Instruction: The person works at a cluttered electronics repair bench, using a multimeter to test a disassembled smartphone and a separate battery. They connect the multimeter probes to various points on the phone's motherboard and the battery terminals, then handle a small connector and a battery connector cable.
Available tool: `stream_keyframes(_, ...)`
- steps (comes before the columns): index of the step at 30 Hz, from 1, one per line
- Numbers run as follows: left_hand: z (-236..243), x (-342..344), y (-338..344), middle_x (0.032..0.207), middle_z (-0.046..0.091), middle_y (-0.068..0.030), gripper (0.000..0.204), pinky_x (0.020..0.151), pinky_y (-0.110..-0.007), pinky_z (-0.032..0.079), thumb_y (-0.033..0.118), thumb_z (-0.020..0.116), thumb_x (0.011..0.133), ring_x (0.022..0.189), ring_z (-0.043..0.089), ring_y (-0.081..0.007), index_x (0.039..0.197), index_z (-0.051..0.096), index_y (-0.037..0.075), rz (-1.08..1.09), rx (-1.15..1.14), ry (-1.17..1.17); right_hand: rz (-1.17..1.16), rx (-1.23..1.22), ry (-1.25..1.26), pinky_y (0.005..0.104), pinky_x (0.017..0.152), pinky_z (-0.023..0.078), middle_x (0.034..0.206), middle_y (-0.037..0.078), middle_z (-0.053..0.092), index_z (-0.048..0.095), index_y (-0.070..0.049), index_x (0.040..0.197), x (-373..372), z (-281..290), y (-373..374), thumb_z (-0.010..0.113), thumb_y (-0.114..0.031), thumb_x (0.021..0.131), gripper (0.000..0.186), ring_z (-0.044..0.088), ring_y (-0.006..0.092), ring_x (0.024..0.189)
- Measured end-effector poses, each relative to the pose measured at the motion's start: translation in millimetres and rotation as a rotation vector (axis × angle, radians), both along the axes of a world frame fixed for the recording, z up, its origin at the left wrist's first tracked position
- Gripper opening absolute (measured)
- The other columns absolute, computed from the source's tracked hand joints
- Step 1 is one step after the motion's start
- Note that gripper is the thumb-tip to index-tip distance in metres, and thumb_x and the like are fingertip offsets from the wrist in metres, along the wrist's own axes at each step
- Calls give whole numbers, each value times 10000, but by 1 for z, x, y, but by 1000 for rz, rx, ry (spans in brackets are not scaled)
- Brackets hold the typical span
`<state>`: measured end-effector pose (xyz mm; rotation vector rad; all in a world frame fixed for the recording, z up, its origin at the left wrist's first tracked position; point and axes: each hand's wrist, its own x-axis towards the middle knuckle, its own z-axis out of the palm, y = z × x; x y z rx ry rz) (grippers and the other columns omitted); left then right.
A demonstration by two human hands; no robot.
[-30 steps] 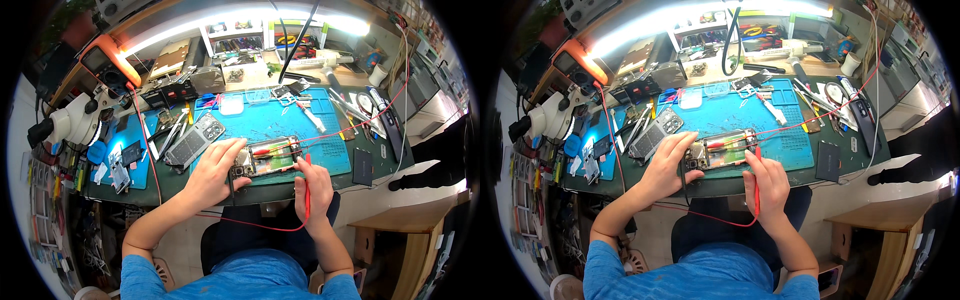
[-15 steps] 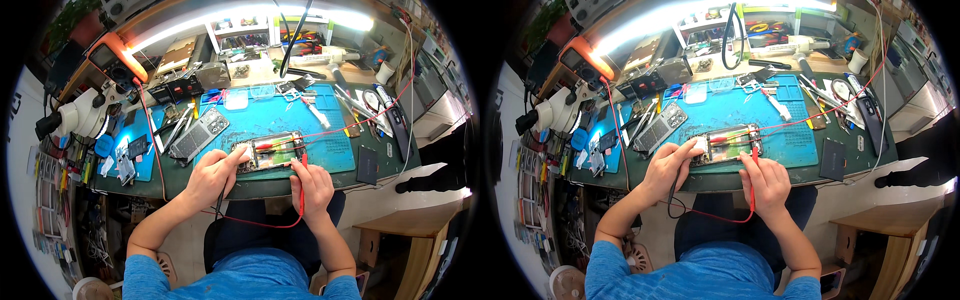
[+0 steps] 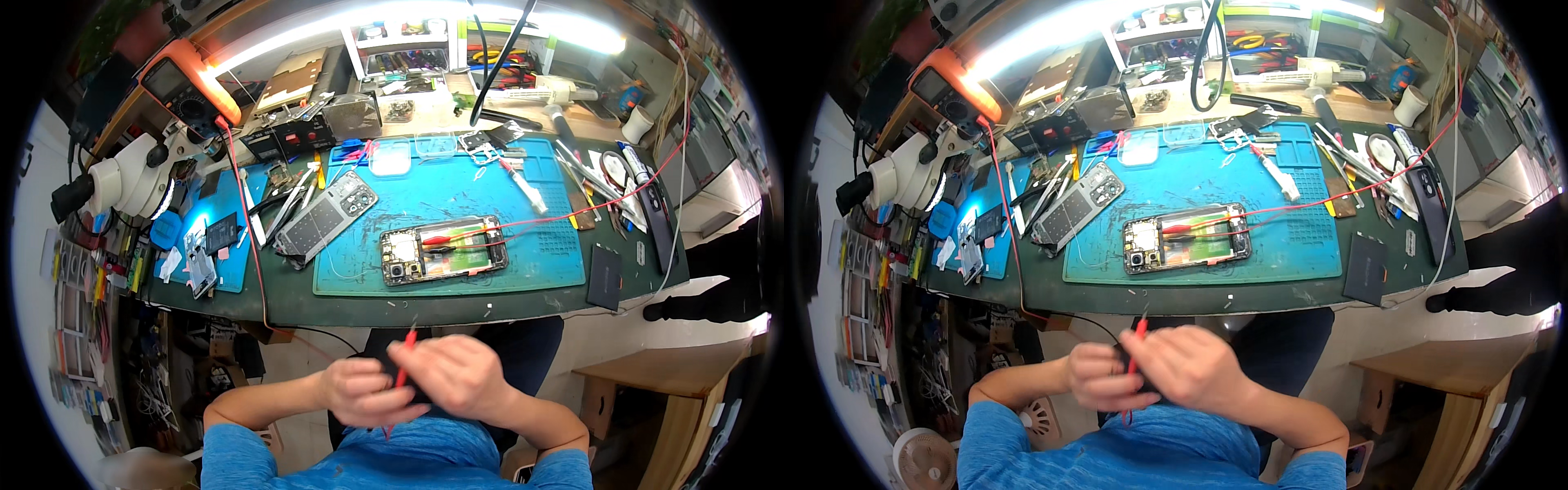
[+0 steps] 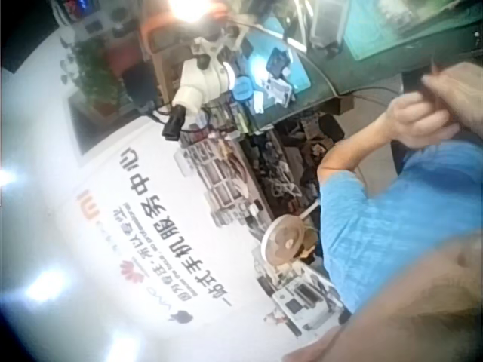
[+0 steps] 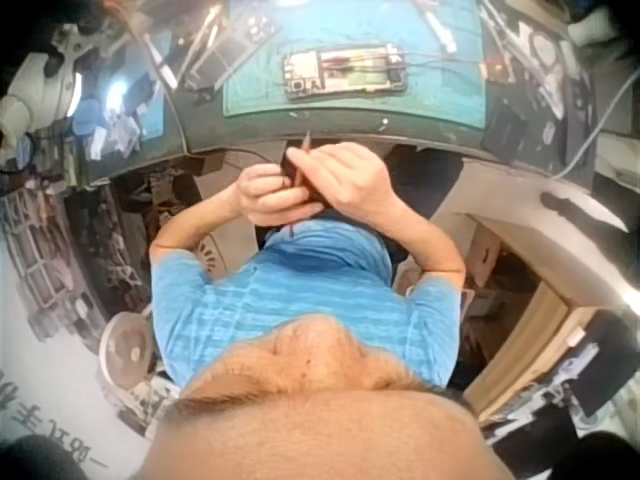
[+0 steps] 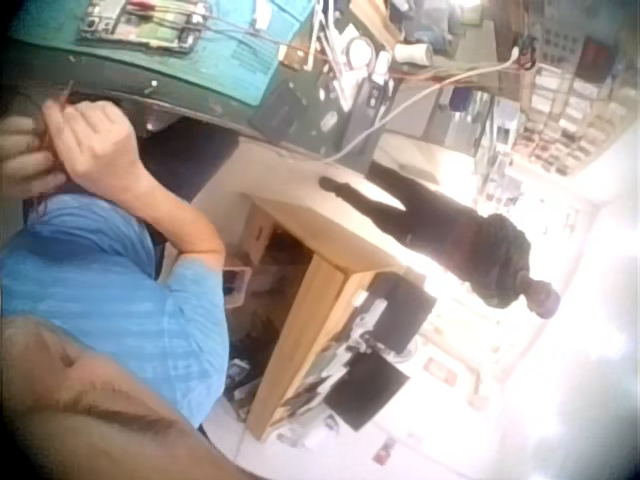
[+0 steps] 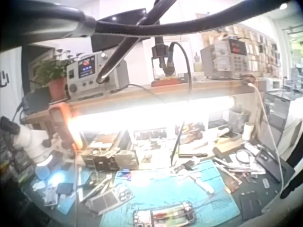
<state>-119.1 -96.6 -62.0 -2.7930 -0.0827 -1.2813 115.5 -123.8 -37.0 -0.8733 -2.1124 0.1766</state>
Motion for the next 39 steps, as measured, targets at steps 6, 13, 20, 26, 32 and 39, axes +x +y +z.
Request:
stream_keyframes(6, -59, -54, -27, 1229, 687, -18, 289, 850, -289, 612, 82, 732, 891, 952, 683, -154, 1172, 797, 96, -150, -154, 380, 12, 165, 42, 274, 572, 516, 853, -19, 715, 802, -66, 1219, 22, -12, 3, 767, -73, 800, 421, 669, 115, 664)
stream_keyframes(13, -98, -46, -24, 1444, 659, -88, 338, 942, -312, 633, 104, 694, 932, 1105, 720, -226, 1260, 735, 32, -200, -230, 750, -417, 276, 129, 339, 615, 526, 892, 64, 760, 755, -12, 1233, 64, -15, 45, 755, 90, 856, 391, 679, 214, 676)
stream_keyframes(20, 23, 25, 44, 1405, 662, -192, 676, 1108, -517, 520, 209, 875, 868, 1282, 645, -391, 1445, 614, -29, 323, -345, 170, -527, 311, 148, 335, 616, 509, 887, 71, 762, 753, -25, 1242, 64, -33, 57, 755, 51, 889, 361, 687, 212, 678)
stream_keyframes(26, 40, 56, 100, 1424, 628, -243, 995, 1136, -481, 474, 205, 874, 849, 1320, 602, -410, 1645, 337, -53, 461, -554, 298, -570, 292, 160, 354, 611, 515, 877, 72, 754, 759, -35, 1246, 67, -31, 58, 734, 42, 869, 385, 672, 224, 657)
stream_keyframes(32, 46, 64, 115, 1216, 672, -220, 1038, 1028, -466, 516, 217, 859, 801, 1129, 640, -383, 1635, 320, -85, 394, -541, 308, -621, 297, 71, 371, 611, 520, 853, 48, 725, 748, -58, 1284, 64, -25, 53, 745, -5, 848, 439, 661, 223, 656)
stream_keyframes(39, 47, 65, 126, 1299, 637, -198, 1137, 1069, -457, 489, 251, 877, 772, 1183, 593, -364, 1666, 249, -64, 377, -603, 382, -644, 265, 74, 355, 608, 521, 812, 9, 684, 745, -91, 1276, 64, -27, 52, 752, -39, 872, 407, 656, 189, 667)
